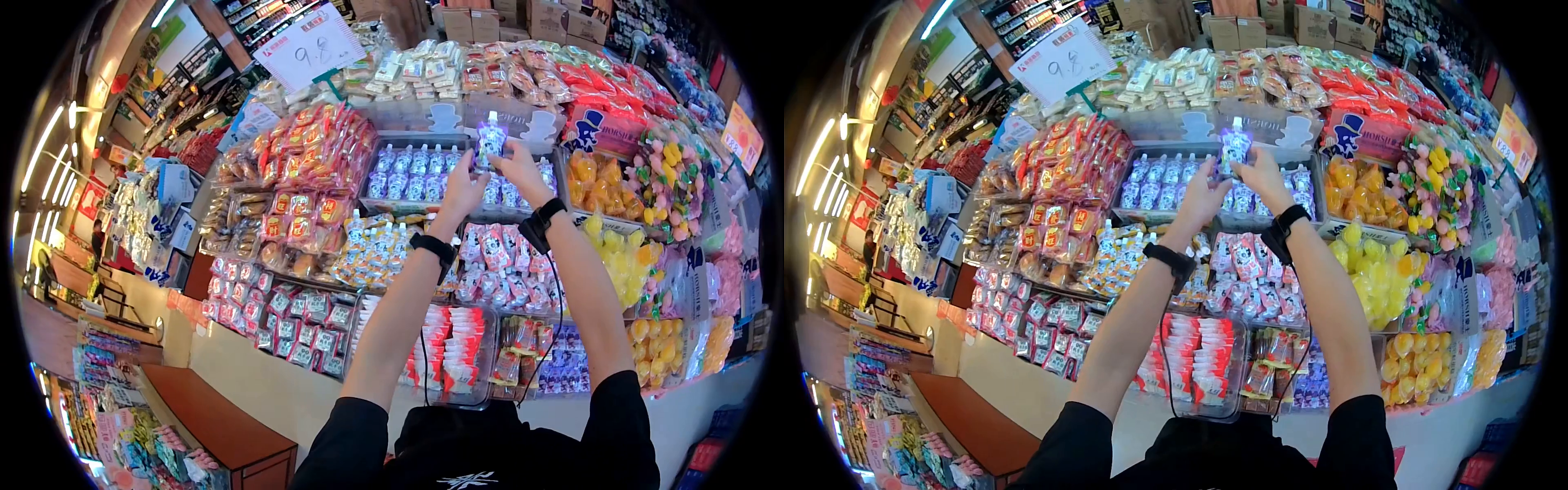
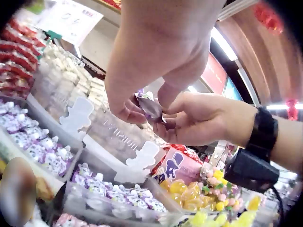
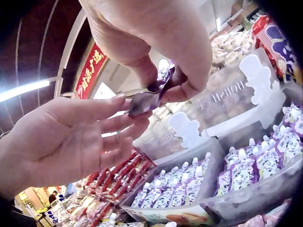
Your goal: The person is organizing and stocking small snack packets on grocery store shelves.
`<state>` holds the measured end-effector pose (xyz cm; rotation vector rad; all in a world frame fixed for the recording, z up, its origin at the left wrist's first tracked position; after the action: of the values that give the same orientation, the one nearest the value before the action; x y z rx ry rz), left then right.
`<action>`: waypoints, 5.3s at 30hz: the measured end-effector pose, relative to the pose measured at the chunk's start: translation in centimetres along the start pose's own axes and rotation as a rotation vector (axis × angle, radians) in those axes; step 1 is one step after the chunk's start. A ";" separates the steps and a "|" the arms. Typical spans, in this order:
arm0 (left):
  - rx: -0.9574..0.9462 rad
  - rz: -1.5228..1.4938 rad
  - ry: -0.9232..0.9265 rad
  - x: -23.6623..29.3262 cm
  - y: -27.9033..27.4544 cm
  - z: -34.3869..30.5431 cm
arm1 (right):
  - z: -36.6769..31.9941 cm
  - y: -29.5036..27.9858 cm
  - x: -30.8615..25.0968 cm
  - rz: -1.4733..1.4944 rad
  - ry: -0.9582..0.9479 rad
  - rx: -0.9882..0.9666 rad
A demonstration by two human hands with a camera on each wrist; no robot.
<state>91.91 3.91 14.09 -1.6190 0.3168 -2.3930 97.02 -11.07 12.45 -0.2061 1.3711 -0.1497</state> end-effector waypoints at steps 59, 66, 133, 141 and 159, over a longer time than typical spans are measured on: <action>0.006 0.187 -0.191 3.6 0.8 -11.1 | -15.5 -5.0 -0.1 0.404 -0.042 0.200; 0.253 0.210 -0.417 7.5 -6.8 -30.3 | -33.2 -2.4 -5.3 0.453 0.101 -0.210; 2.959 0.099 -0.296 48.8 53.7 -125.2 | -131.4 -22.2 -10.4 0.176 -0.066 -2.978; 2.813 0.196 -0.210 57.0 48.4 -133.5 | -144.6 -19.2 -15.2 0.432 -0.438 -2.801; 2.696 0.156 -0.186 59.9 42.5 -144.9 | -160.4 -23.2 -22.7 0.863 -1.625 -2.347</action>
<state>-61.34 -48.24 0.91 -0.1244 -1.7239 -0.5473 -64.42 -37.88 9.88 -1.2031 -0.7381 1.9759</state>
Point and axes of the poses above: each hand's wrist, its own z-axis towards the middle knuckle, its own y-axis out of the palm, x = y × z, the point moved 7 cm from there along z, towards the middle knuckle, and after that the axes turned 5 degrees about -y, right-handed, at the moved point
